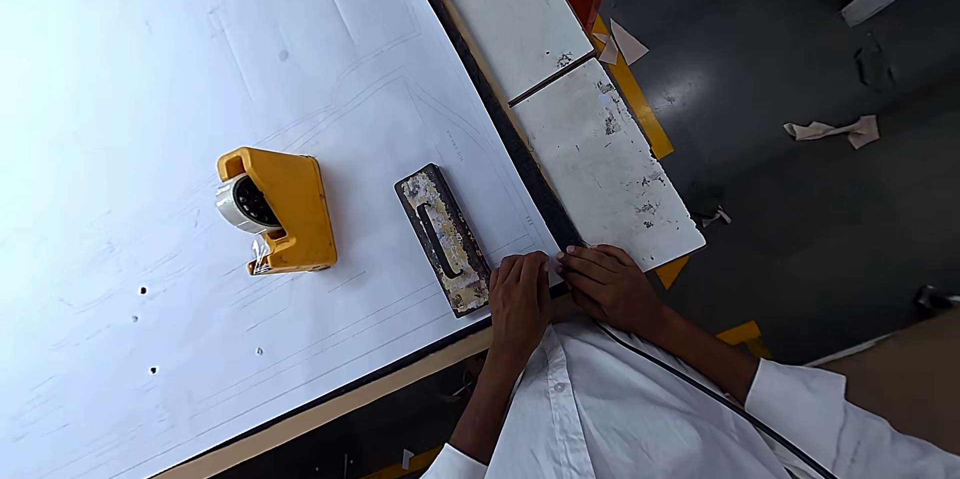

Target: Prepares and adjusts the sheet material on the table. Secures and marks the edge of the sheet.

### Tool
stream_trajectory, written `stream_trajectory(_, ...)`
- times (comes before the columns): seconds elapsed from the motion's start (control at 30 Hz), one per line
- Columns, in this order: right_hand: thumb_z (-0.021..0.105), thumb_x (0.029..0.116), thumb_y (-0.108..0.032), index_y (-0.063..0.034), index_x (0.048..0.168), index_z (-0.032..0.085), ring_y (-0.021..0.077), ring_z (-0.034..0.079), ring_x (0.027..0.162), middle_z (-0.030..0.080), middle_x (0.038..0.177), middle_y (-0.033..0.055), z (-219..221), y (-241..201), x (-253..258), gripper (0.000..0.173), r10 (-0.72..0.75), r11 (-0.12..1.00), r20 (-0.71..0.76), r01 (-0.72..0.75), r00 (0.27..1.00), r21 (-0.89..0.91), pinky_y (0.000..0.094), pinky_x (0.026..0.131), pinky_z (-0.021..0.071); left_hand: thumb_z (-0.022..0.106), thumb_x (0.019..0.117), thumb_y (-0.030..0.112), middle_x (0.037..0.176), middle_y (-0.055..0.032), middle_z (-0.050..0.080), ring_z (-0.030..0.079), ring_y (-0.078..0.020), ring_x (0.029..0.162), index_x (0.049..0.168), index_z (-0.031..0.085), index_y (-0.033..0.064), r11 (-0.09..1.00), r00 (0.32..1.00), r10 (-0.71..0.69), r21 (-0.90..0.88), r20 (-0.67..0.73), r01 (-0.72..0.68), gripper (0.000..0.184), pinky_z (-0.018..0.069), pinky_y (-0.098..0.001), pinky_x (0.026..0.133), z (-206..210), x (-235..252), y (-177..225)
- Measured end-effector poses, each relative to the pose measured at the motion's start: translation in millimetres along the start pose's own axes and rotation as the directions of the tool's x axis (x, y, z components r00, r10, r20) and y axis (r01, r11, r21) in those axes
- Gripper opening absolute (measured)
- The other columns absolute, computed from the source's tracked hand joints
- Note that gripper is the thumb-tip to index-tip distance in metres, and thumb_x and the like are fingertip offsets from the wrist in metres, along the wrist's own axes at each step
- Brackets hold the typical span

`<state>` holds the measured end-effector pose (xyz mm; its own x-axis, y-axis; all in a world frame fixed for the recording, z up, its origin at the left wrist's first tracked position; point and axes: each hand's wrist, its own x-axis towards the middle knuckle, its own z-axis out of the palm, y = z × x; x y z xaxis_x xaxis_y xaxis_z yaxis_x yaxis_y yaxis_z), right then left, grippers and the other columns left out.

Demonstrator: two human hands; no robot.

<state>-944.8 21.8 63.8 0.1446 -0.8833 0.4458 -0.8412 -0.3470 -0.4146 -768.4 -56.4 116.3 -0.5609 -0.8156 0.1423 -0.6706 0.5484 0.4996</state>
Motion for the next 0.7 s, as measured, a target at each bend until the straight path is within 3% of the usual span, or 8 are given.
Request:
stream_trajectory(0.17, 0.053, 0.1004, -0.021, -0.0146, 0.113, 0.077, 0.0178, 0.060, 0.130, 0.071, 0.131, 0.0021, -0.6, 0.0, -0.2, 0.028, 0.000, 1.000, -0.005, 0.000, 1.000, 0.011, 0.0398, 0.112, 0.0398, 0.053, 0.1027, 0.015, 0.099, -0.0075, 0.072, 0.067, -0.0263, 0.095, 0.106, 0.071, 0.0057, 1.000, 0.999, 0.023, 0.017, 0.024, -0.023, 0.021, 0.0523, -0.0425, 0.080, -1.0, 0.3, 0.5)
stream_trajectory(0.33, 0.052, 0.1009, -0.021, -0.0140, 0.113, 0.078, 0.0183, 0.060, 0.129, 0.071, 0.130, 0.0028, -1.1, 0.1, 0.8, 0.029, 0.000, 1.000, -0.006, 0.000, 1.000, 0.018, 0.0404, 0.112, 0.0399, 0.052, 0.1048, 0.018, 0.097, -0.0069, 0.065, 0.061, -0.0207, 0.091, 0.109, 0.066, 0.0050, 0.972, 0.995, -0.101, -0.210, 0.016, 0.103, 0.019, 0.0501, -0.0379, 0.083, -4.4, 4.4, -4.7)
stream_trajectory(0.7, 0.053, 0.1002, -0.021, -0.0145, 0.110, 0.079, 0.0178, 0.061, 0.128, 0.072, 0.129, 0.0014, -1.4, -2.1, 3.1, 0.028, 0.026, 1.000, -0.008, -0.026, 1.000, 0.016, 0.0392, 0.112, 0.0407, 0.055, 0.1030, 0.017, 0.111, -0.0099, 0.067, 0.063, -0.0268, 0.100, 0.106, 0.071, 0.0070, 0.994, 0.998, 0.027, -0.109, 0.059, -0.020, 0.019, 0.0521, -0.0437, 0.085, 3.4, 0.6, -7.6)
